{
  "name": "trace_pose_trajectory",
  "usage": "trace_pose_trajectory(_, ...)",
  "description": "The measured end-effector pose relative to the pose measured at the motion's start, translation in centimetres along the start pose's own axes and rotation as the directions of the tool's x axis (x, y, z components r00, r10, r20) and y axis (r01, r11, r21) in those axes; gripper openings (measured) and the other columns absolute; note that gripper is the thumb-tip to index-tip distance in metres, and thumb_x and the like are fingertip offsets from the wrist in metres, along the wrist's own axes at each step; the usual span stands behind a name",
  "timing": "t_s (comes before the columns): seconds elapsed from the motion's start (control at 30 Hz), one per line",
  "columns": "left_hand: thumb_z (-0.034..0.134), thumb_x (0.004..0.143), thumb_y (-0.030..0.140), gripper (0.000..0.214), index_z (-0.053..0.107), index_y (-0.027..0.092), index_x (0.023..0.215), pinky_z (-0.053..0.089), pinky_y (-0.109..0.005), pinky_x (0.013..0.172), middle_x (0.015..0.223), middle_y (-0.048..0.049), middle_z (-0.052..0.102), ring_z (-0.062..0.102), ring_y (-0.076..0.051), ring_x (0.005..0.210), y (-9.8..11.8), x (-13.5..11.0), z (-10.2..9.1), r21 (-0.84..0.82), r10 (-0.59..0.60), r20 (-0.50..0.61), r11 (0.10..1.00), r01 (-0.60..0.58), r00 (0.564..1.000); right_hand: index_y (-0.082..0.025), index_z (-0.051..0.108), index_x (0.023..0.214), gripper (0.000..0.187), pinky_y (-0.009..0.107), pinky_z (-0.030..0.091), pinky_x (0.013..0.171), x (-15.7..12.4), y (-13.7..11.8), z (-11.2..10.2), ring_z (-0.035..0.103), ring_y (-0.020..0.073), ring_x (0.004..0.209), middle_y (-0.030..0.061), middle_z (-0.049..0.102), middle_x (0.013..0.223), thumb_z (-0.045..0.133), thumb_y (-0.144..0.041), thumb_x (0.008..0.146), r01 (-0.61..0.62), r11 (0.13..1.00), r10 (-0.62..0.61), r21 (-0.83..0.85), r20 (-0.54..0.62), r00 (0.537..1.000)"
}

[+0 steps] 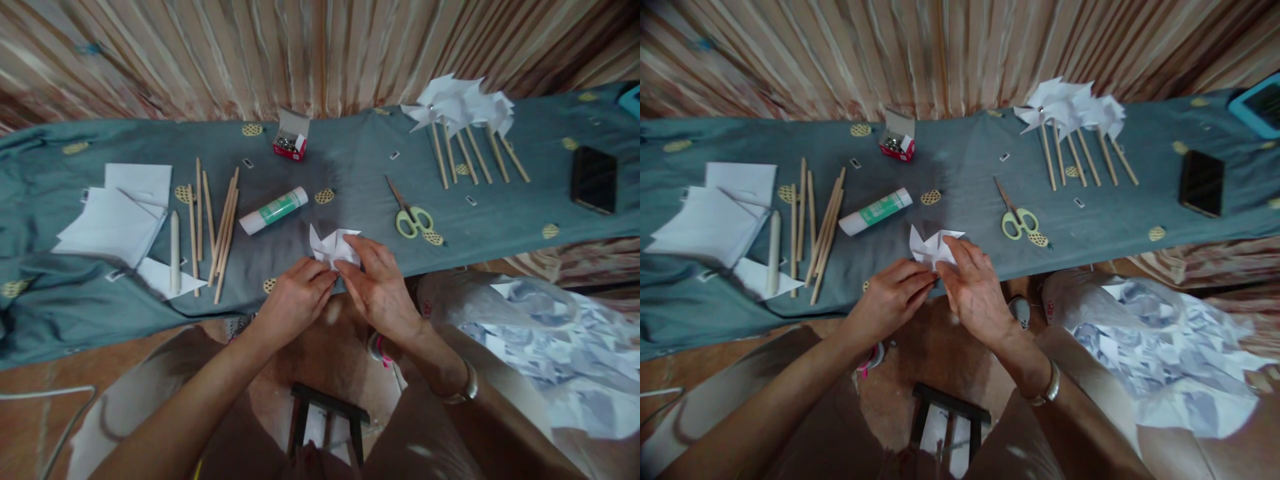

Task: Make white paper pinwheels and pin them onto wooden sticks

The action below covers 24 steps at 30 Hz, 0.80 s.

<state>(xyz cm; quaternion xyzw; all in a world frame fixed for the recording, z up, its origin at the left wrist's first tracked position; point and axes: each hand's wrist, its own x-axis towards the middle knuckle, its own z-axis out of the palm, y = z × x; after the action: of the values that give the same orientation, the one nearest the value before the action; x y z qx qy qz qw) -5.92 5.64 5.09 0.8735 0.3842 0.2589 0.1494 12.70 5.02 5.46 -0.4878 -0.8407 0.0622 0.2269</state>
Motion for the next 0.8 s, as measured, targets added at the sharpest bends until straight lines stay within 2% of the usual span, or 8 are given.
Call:
trace_pose_trajectory(0.3,0.052,0.092,0.012,0.015,0.067,0.010,0.094,0.059,-0.033,0.075,0.090,-0.0083,0.068,0.063,-0.019,0.084,0.10,0.14,-0.07,-0.002,0.012,-0.008,1.000,-0.012,1.000,-0.016,0.066,0.110,0.026,0.050,0.046,0.097,0.25,-0.50,0.27,0.045,0.0310,0.126,0.0180,0.050,0.140,0.046,-0.016,0.093,0.029,0.999,-0.030,-0.041,-0.008,1.000)
trace_pose_trajectory(0.53,0.052,0.091,0.012,0.014,0.066,0.012,0.094,0.059,-0.033,0.076,0.091,-0.0078,0.068,0.063,-0.018,0.085,0.10,-0.01,-0.20,0.003,0.000,0.013,1.000,0.000,1.000,-0.018,0.063,0.116,0.029,0.049,0.047,0.091,0.36,-0.87,0.34,0.044,0.0317,0.127,0.0183,0.047,0.144,0.043,-0.016,0.094,0.027,0.991,-0.024,-0.131,0.024,0.999)
trace_pose_trajectory(0.8,0.054,0.091,0.011,0.013,0.066,0.010,0.094,0.059,-0.034,0.077,0.091,-0.0086,0.068,0.063,-0.019,0.085,0.02,-0.05,0.03,0.003,0.000,0.004,1.000,0.000,1.000,-0.016,0.062,0.117,0.031,0.048,0.045,0.093,0.22,-0.91,0.76,0.042,0.0308,0.128,0.0179,0.047,0.144,0.041,-0.016,0.095,0.021,0.990,-0.021,-0.142,0.006,1.000)
